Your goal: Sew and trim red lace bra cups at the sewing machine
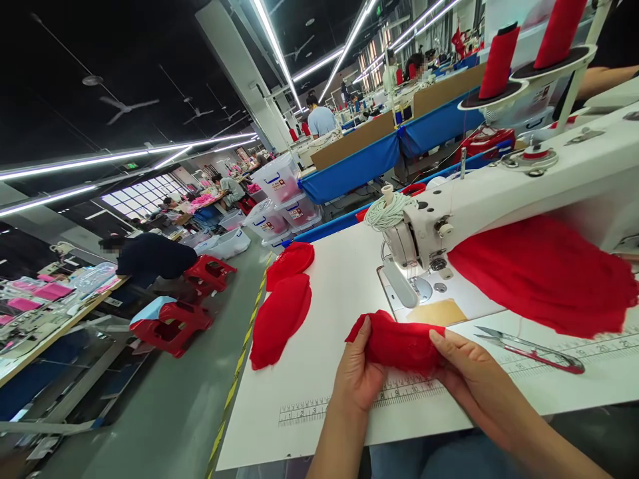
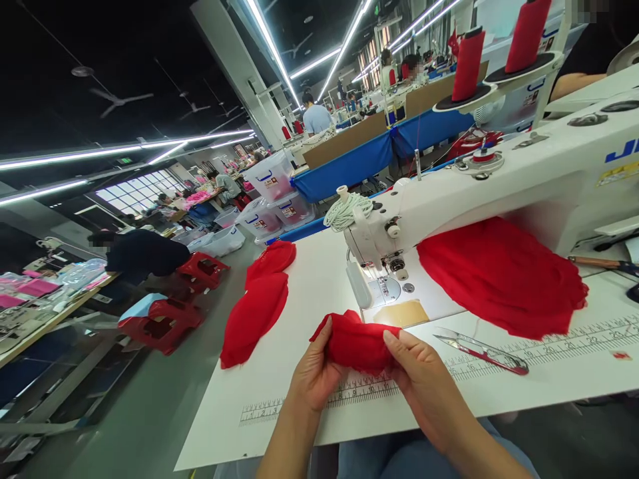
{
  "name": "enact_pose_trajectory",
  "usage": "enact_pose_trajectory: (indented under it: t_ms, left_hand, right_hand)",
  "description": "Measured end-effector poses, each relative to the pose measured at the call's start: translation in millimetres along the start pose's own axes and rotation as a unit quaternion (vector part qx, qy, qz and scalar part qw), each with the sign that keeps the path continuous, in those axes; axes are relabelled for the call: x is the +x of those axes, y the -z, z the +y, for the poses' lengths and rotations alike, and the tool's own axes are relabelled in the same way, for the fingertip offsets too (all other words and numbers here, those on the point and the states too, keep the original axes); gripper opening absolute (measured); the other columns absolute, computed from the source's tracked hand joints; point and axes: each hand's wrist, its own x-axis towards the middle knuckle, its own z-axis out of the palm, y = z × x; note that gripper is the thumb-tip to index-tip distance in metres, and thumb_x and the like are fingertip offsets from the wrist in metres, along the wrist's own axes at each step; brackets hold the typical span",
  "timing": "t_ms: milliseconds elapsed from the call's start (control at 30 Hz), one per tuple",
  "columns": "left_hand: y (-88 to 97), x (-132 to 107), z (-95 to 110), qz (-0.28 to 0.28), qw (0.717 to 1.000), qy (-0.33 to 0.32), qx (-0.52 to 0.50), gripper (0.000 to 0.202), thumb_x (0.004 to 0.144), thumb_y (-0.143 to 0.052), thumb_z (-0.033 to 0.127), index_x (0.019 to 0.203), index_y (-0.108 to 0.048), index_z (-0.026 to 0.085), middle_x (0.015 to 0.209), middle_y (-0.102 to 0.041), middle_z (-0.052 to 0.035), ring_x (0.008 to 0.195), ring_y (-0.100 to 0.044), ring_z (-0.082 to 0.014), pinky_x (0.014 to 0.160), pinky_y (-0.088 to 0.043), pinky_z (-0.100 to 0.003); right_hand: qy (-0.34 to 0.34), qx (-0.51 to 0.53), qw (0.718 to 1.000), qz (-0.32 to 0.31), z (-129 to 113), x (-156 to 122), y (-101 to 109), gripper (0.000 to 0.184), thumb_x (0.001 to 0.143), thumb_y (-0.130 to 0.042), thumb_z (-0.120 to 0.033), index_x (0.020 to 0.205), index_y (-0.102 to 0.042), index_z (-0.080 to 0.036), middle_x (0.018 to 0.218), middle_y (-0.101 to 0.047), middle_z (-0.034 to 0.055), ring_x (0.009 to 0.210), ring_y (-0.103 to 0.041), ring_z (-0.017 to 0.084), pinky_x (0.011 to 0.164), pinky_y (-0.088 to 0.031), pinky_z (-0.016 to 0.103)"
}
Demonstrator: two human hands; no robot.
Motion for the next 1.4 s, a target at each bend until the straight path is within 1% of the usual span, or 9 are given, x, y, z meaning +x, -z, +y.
enact_pose_trajectory:
  t_ms: [200,367,500,733,867,1033,1200,1300,1400]
  left_hand:
    - [-3.9,4.8,2.3,0.014,1.000,-0.003,-0.012,0.008,0.086,-0.064,0.014,0.090,-0.067,0.009,0.089,-0.074,-0.0092,0.085,-0.071,-0.0171,0.091,-0.054,-0.030]
    - [-7.4,6.1,-1.0,0.001,1.000,0.000,0.010,0.009,0.084,-0.064,0.008,0.092,-0.068,0.007,0.089,-0.075,-0.0103,0.084,-0.072,-0.0178,0.088,-0.056,-0.029]
    - [-9.4,7.4,-1.9,0.010,1.000,0.004,0.013,0.009,0.086,-0.063,0.012,0.091,-0.069,0.007,0.087,-0.075,-0.0096,0.079,-0.072,-0.0161,0.087,-0.057,-0.028]
    - [-9.8,2.9,-7.4,-0.022,0.999,0.033,-0.022,0.013,0.087,-0.060,0.009,0.097,-0.068,0.006,0.095,-0.075,-0.0132,0.086,-0.072,-0.0183,0.089,-0.057,-0.031]
    - [-11.7,4.8,-6.6,-0.022,1.000,0.003,-0.004,0.013,0.087,-0.060,0.010,0.094,-0.069,0.005,0.092,-0.075,-0.0140,0.082,-0.073,-0.0189,0.082,-0.059,-0.029]
    - [-15.9,1.8,-6.4,-0.022,0.999,-0.024,0.008,0.011,0.086,-0.060,0.007,0.089,-0.071,0.005,0.091,-0.075,-0.0142,0.081,-0.072,-0.0182,0.082,-0.060,-0.028]
    - [-19.9,-1.3,-6.3,-0.004,0.999,-0.038,0.012,0.012,0.087,-0.060,0.009,0.083,-0.071,0.005,0.084,-0.075,-0.0125,0.075,-0.072,-0.0168,0.075,-0.060,-0.026]
    - [-22.1,-2.4,-5.4,0.019,0.999,-0.050,0.000,0.016,0.089,-0.058,0.008,0.078,-0.070,0.006,0.079,-0.075,-0.0105,0.072,-0.072,-0.0151,0.072,-0.060,-0.023]
    - [-23.1,-3.3,-3.2,0.049,0.997,-0.058,-0.020,0.019,0.089,-0.056,0.006,0.074,-0.068,0.007,0.073,-0.073,-0.0083,0.066,-0.070,-0.0138,0.067,-0.060,-0.023]
  right_hand:
    - [0.043,-0.013,0.997,0.068,-0.8,2.6,5.9,0.022,0.065,-0.080,-0.037,0.084,-0.073,-0.028,0.107,-0.073,0.0063,0.116,-0.056,0.037,0.087,-0.054,0.044]
    - [0.062,-0.003,0.996,0.064,-1.3,4.2,7.4,0.021,0.066,-0.079,-0.043,0.079,-0.074,-0.027,0.099,-0.074,0.0087,0.107,-0.061,0.037,0.080,-0.056,0.045]
    - [0.059,-0.045,0.996,0.048,-3.3,3.9,6.0,0.027,0.065,-0.081,-0.046,0.080,-0.073,-0.024,0.093,-0.074,0.0070,0.097,-0.064,0.032,0.077,-0.056,0.040]
    - [0.061,-0.047,0.991,0.110,-0.3,4.8,6.7,0.032,0.054,-0.089,-0.044,0.069,-0.072,-0.021,0.068,-0.070,0.0009,0.067,-0.062,0.017,0.065,-0.054,0.026]
    - [0.068,-0.051,0.992,0.094,2.4,4.4,9.1,0.033,0.058,-0.087,-0.044,0.081,-0.077,-0.022,0.072,-0.070,0.0015,0.069,-0.060,0.017,0.066,-0.053,0.026]
    - [0.078,-0.039,0.992,0.091,4.9,4.1,12.5,0.027,0.064,-0.084,-0.044,0.079,-0.077,-0.023,0.072,-0.069,0.0006,0.067,-0.058,0.015,0.064,-0.051,0.023]
    - [0.085,-0.047,0.992,0.076,8.5,5.9,20.4,0.023,0.071,-0.081,-0.041,0.086,-0.076,-0.024,0.067,-0.065,-0.0005,0.064,-0.057,0.016,0.064,-0.052,0.027]
    - [0.117,-0.061,0.987,0.094,9.5,5.4,23.3,0.021,0.069,-0.082,-0.042,0.081,-0.076,-0.025,0.067,-0.063,-0.0010,0.067,-0.056,0.016,0.067,-0.051,0.026]
    - [0.132,-0.072,0.981,0.124,8.8,2.6,20.4,0.028,0.063,-0.084,-0.049,0.075,-0.077,-0.025,0.067,-0.063,-0.0001,0.069,-0.054,0.017,0.071,-0.051,0.026]
